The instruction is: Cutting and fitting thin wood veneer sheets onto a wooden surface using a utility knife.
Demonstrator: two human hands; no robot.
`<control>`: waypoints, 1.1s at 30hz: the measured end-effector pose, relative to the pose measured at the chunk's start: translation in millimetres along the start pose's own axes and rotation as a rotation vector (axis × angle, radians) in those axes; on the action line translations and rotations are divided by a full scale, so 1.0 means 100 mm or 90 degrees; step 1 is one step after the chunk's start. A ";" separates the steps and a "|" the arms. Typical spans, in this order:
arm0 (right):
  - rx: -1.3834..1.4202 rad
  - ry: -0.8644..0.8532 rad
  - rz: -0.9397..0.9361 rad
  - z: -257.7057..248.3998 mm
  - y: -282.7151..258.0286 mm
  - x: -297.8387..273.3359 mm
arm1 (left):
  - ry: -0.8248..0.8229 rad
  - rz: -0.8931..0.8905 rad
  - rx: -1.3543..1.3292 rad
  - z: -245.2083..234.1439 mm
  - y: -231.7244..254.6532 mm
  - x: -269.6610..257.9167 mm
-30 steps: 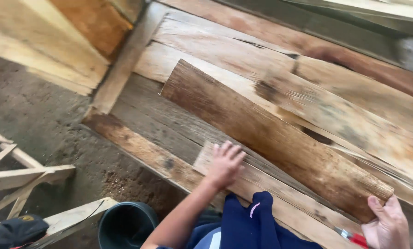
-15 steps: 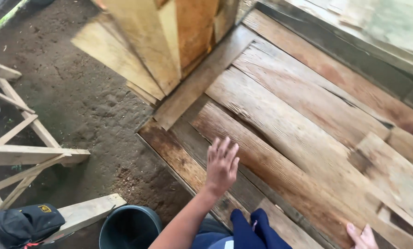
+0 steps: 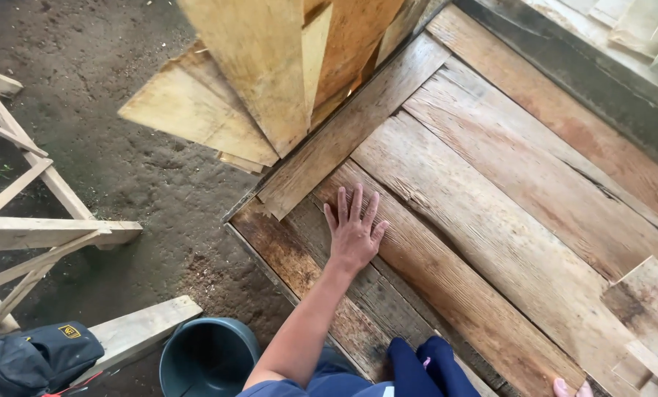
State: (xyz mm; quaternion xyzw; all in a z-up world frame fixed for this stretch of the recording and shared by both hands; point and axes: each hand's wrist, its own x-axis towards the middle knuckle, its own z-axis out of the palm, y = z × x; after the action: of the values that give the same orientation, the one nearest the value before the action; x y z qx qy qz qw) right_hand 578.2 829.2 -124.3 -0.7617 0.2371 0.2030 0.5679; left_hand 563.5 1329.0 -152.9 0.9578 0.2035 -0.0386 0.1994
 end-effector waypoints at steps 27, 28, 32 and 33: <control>0.157 0.171 0.017 0.46 0.33 -0.36 | 0.147 0.064 0.097 0.30 -0.22 0.07; 0.148 0.172 0.039 0.49 0.29 -0.36 | 0.125 0.049 0.091 0.27 -0.24 0.08; 0.132 0.173 0.035 0.53 0.06 -0.49 | 0.041 0.009 0.057 0.14 -0.13 0.09; 0.079 0.164 0.069 0.54 -0.04 -0.53 | 0.031 0.000 0.052 0.12 -0.11 0.09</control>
State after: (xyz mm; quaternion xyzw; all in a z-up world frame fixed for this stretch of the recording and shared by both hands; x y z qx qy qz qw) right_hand 535.3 888.8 -105.3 -0.7312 0.3608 0.1186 0.5667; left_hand 567.7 1336.4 -169.4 0.9658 0.2065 -0.0234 0.1551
